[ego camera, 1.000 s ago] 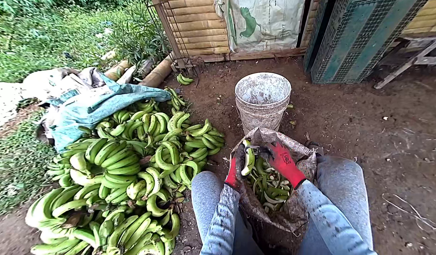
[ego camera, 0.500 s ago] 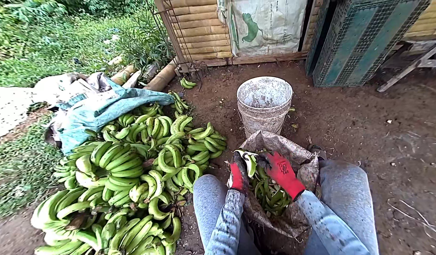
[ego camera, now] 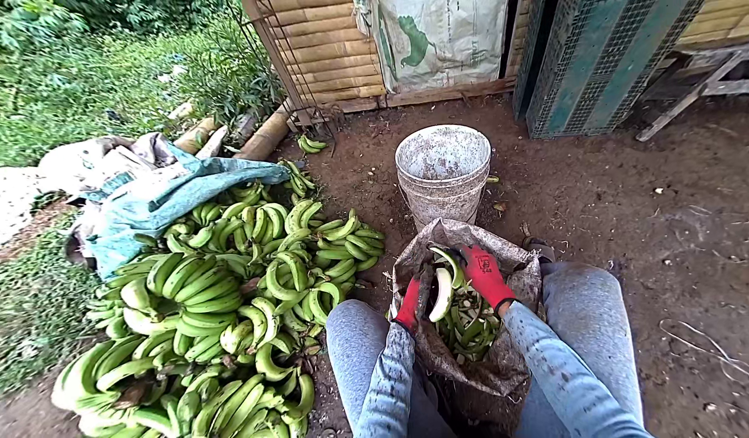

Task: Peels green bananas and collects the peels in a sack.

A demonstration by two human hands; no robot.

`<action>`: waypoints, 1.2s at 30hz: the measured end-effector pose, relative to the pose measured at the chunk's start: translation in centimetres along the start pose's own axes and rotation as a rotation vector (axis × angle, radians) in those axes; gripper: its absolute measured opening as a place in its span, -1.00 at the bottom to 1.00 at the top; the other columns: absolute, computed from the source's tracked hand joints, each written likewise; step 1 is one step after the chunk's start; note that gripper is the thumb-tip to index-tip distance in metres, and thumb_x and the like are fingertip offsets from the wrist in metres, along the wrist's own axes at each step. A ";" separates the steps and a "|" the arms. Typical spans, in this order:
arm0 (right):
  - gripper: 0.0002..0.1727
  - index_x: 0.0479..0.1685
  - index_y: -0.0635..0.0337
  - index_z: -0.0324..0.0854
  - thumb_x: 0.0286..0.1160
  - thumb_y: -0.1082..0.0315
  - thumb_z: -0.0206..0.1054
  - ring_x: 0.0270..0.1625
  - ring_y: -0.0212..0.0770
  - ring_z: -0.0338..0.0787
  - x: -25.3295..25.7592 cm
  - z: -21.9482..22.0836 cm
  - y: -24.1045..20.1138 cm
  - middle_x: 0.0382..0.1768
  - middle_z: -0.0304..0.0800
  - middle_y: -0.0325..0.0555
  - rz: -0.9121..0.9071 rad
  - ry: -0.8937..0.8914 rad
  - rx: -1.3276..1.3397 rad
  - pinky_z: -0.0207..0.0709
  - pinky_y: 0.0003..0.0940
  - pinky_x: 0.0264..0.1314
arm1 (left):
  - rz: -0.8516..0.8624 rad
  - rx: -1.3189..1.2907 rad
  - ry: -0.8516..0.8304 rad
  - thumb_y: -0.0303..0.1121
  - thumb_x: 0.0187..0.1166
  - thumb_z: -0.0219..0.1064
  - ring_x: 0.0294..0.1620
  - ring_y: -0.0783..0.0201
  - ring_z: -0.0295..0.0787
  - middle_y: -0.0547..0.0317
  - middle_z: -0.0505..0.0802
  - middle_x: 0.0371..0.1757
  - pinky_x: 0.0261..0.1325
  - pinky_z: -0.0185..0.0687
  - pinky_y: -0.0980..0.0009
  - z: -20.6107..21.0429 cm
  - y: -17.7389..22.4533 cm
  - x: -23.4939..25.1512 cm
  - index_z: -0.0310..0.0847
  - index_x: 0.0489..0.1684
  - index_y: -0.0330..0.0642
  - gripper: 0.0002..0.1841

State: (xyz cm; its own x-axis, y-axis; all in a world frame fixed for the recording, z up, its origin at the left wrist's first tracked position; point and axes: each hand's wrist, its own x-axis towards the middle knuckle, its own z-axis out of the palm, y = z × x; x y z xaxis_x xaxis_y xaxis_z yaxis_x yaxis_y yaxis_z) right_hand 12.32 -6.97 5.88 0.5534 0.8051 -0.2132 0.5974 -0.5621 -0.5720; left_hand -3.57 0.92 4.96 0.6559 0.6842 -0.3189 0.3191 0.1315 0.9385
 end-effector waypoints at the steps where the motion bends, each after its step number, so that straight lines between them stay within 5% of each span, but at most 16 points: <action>1: -0.55 0.55 0.06 0.57 0.76 0.23 0.12 0.47 0.27 0.66 -0.2 -0.1 -0.2 0.39 0.67 0.30 -0.001 0.021 0.007 0.42 0.22 0.55 | -0.020 -0.126 -0.014 -0.12 0.93 -0.14 -0.15 0.29 0.78 0.01 0.83 -0.04 -0.03 0.75 0.31 -0.1 -0.8 0.7 0.58 0.34 -0.28 -0.53; 5: -0.57 0.48 0.08 0.65 0.67 0.26 0.26 0.35 0.21 0.73 -1.2 -1.4 0.7 0.30 0.72 0.27 -0.100 0.156 0.191 0.49 0.15 0.51 | -0.029 -0.600 0.055 -0.19 0.92 -0.19 -0.35 0.32 0.78 0.11 0.80 -0.33 -0.25 0.76 0.39 0.3 0.4 1.1 0.57 0.03 -0.25 -0.58; 8: -0.60 0.39 0.03 0.74 0.58 0.29 0.34 0.36 0.08 0.73 -2.3 -2.0 1.4 0.28 0.76 0.17 -0.309 0.081 0.272 0.50 0.03 0.56 | 0.005 -0.909 0.086 -0.16 0.92 -0.29 -0.37 0.32 0.81 0.14 0.82 -0.37 -0.30 0.78 0.39 -0.3 1.6 1.0 0.55 -0.07 -0.16 -0.55; 11: -0.61 0.35 -0.09 0.79 0.54 0.18 0.40 0.43 0.14 0.67 -2.9 -1.3 1.4 0.29 0.77 0.15 -0.494 0.020 0.174 0.37 0.13 0.63 | -0.009 -0.987 0.147 -0.16 0.91 -0.32 -0.47 0.34 0.76 0.17 0.76 -0.46 -0.40 0.73 0.43 -0.9 1.8 1.6 0.51 -0.14 -0.15 -0.55; 15: -0.59 0.43 -0.09 0.73 0.64 0.19 0.30 0.48 0.26 0.63 -3.0 -0.7 0.1 0.35 0.73 0.24 -0.436 0.041 0.056 0.30 0.23 0.64 | -0.006 -1.091 0.106 -0.12 0.89 -0.38 -0.62 0.31 0.72 0.16 0.72 -0.59 -0.56 0.68 0.43 -0.1 2.0 1.8 0.50 -0.36 -0.15 -0.45; 18: -0.56 0.48 -0.02 0.69 0.66 0.24 0.22 0.48 0.24 0.64 -2.7 -0.4 -0.7 0.36 0.71 0.25 -0.335 0.040 0.053 0.34 0.19 0.63 | 0.129 -0.878 0.170 -0.22 0.91 -0.28 -0.45 0.31 0.76 0.14 0.77 -0.43 -0.34 0.76 0.37 1.0 1.2 1.4 0.53 -0.12 -0.18 -0.57; 22: -0.54 0.53 -0.01 0.64 0.68 0.30 0.18 0.50 0.22 0.63 -2.0 -0.2 -0.7 0.40 0.67 0.25 -0.250 -0.009 0.075 0.33 0.16 0.64 | 0.191 -0.281 0.331 -0.30 0.92 -0.16 0.10 0.29 0.69 -0.08 0.73 0.18 0.23 0.64 0.35 2.1 -0.3 0.6 0.42 0.50 -0.38 -0.58; 26: -0.57 0.52 0.01 0.64 0.74 0.26 0.14 0.46 0.13 0.69 -0.7 0.0 0.0 0.37 0.73 0.18 -0.138 -0.071 0.106 0.43 0.08 0.61 | 0.082 0.181 0.410 -0.40 0.87 -0.02 0.56 -0.06 0.52 -0.44 0.61 0.48 0.67 0.30 0.17 3.3 0.6 -0.7 0.38 0.53 -0.58 -0.57; 28: -0.56 0.54 0.00 0.61 0.77 0.22 0.10 0.48 0.16 0.67 -0.4 0.3 0.6 0.39 0.70 0.20 -0.033 -0.069 0.045 0.44 0.12 0.58 | 0.067 0.249 0.366 -0.42 0.83 0.03 0.57 -0.08 0.52 -0.45 0.63 0.46 0.70 0.28 0.15 3.8 1.3 -1.3 0.42 0.50 -0.60 -0.57; 29: -0.56 0.55 0.01 0.60 0.79 0.22 0.09 0.50 0.18 0.66 -0.2 0.2 0.9 0.40 0.69 0.22 0.003 -0.051 0.043 0.42 0.13 0.60 | 0.093 0.181 0.381 -0.41 0.83 0.04 0.39 0.02 0.65 -0.38 0.73 0.30 0.55 0.43 0.21 4.1 1.4 -1.1 0.52 0.39 -0.58 -0.61; 31: -0.58 0.51 0.06 0.63 0.78 0.22 0.14 0.45 0.17 0.69 -0.3 0.2 1.0 0.33 0.74 0.23 -0.019 0.033 0.156 0.43 0.12 0.59 | 0.107 -0.156 0.402 -0.32 0.91 -0.09 -0.25 0.30 0.73 -0.04 0.78 -0.20 -0.10 0.70 0.39 3.2 0.9 0.2 0.61 0.13 -0.44 -0.61; 34: -0.62 0.38 0.03 0.74 0.66 0.17 0.33 0.28 -0.06 0.79 -1.1 -1.2 1.7 0.19 0.83 0.05 -0.234 -0.019 0.351 0.57 -0.06 0.47 | 0.023 -0.862 0.184 -0.10 0.90 -0.27 -0.59 0.29 0.67 0.09 0.72 -0.47 -0.54 0.70 0.37 0.9 0.3 2.2 0.52 -0.10 -0.21 -0.53; 36: -0.62 0.34 -0.01 0.77 0.59 0.17 0.43 0.27 -0.26 0.80 -1.7 -2.4 1.9 0.24 0.83 -0.08 -0.383 -0.225 0.410 0.63 -0.26 0.46 | -0.081 -1.104 0.022 -0.05 0.85 -0.31 -0.64 0.30 0.67 0.13 0.71 -0.53 -0.56 0.68 0.40 -0.3 0.6 2.7 0.53 -0.17 -0.19 -0.48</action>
State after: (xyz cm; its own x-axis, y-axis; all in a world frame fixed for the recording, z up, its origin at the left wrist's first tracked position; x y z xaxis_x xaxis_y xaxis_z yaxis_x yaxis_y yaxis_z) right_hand 13.91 -9.87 7.09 0.1799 0.9813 -0.0685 0.4328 -0.1415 -0.8903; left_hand -1.78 3.08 4.68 0.6451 0.6558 -0.3922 -0.4325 0.7365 0.5201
